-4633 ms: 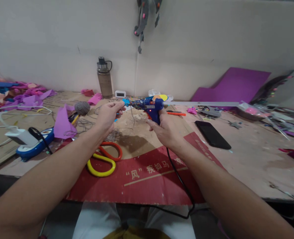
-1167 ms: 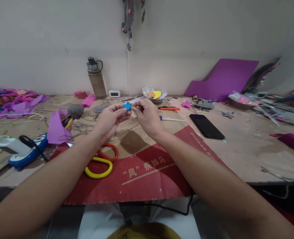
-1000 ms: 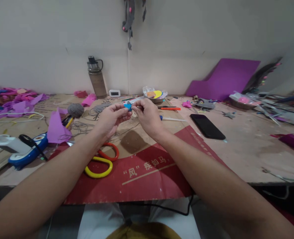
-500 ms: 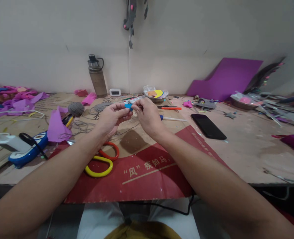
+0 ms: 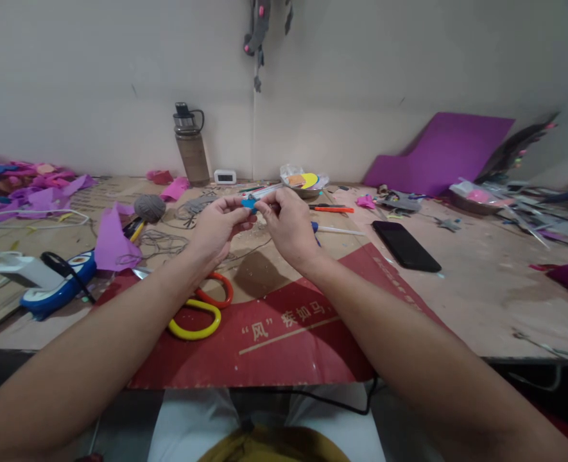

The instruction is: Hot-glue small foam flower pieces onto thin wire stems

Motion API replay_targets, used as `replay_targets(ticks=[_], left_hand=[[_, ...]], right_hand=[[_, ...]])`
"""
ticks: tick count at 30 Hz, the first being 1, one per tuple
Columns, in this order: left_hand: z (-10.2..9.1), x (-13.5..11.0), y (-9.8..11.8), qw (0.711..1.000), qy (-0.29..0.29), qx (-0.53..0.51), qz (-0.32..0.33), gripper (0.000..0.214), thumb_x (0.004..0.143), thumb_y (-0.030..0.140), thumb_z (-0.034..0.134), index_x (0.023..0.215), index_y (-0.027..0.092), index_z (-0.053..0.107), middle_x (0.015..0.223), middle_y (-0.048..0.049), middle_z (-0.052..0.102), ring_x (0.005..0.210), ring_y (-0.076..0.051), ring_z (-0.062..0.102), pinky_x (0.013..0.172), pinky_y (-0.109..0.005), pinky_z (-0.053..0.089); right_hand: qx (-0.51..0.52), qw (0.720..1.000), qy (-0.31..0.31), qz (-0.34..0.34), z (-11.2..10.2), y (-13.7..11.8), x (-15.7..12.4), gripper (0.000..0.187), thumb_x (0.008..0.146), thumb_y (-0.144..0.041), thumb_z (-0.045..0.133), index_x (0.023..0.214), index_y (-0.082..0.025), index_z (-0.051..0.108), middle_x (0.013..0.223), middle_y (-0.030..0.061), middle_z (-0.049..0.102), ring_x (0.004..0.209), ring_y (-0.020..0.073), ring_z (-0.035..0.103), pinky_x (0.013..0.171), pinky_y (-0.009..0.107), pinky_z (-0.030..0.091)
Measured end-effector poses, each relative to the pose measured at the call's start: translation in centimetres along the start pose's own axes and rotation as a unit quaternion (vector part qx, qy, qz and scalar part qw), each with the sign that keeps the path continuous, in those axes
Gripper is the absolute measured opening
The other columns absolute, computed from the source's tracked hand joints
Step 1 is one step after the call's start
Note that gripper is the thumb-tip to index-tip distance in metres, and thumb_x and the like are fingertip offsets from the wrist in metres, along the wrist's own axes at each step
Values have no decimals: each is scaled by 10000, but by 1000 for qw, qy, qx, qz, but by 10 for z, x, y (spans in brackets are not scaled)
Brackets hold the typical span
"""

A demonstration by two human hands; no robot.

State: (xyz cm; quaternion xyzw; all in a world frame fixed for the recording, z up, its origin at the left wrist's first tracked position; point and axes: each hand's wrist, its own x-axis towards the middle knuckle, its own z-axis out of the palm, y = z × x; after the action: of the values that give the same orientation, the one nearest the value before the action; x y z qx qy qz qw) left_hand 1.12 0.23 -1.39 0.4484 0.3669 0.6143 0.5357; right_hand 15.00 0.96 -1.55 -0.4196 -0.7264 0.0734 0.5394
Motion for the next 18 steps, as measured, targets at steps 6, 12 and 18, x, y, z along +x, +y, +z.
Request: replay_targets(ticks=[6, 12, 18], left_hand=[[3, -4, -1, 1000, 13, 1, 23, 214, 640, 111, 732, 800, 146, 595, 723, 6, 648, 602, -74, 598, 583, -199, 470], [7, -6, 1, 999, 30, 8, 33, 218, 646, 104, 715, 820, 154, 594, 724, 8, 638, 616, -77, 591, 559, -190, 445], [8, -7, 2, 999, 34, 12, 30, 199, 663, 97, 696, 824, 155, 592, 742, 2, 640, 633, -79, 599, 573, -190, 442]], right_hand=[[-14, 1000, 12, -24, 3, 2, -2, 143, 843, -193, 592, 727, -191, 508, 782, 22, 561, 718, 137, 482, 683, 290, 360], [-36, 998, 17, -48, 5, 0, -3, 148, 836, -183, 590, 722, -195, 496, 787, 25, 554, 723, 142, 478, 677, 292, 355], [-36, 998, 19, -45, 4, -1, -2, 155, 829, -183, 589, 713, -199, 487, 761, 15, 540, 687, 132, 451, 656, 283, 346]])
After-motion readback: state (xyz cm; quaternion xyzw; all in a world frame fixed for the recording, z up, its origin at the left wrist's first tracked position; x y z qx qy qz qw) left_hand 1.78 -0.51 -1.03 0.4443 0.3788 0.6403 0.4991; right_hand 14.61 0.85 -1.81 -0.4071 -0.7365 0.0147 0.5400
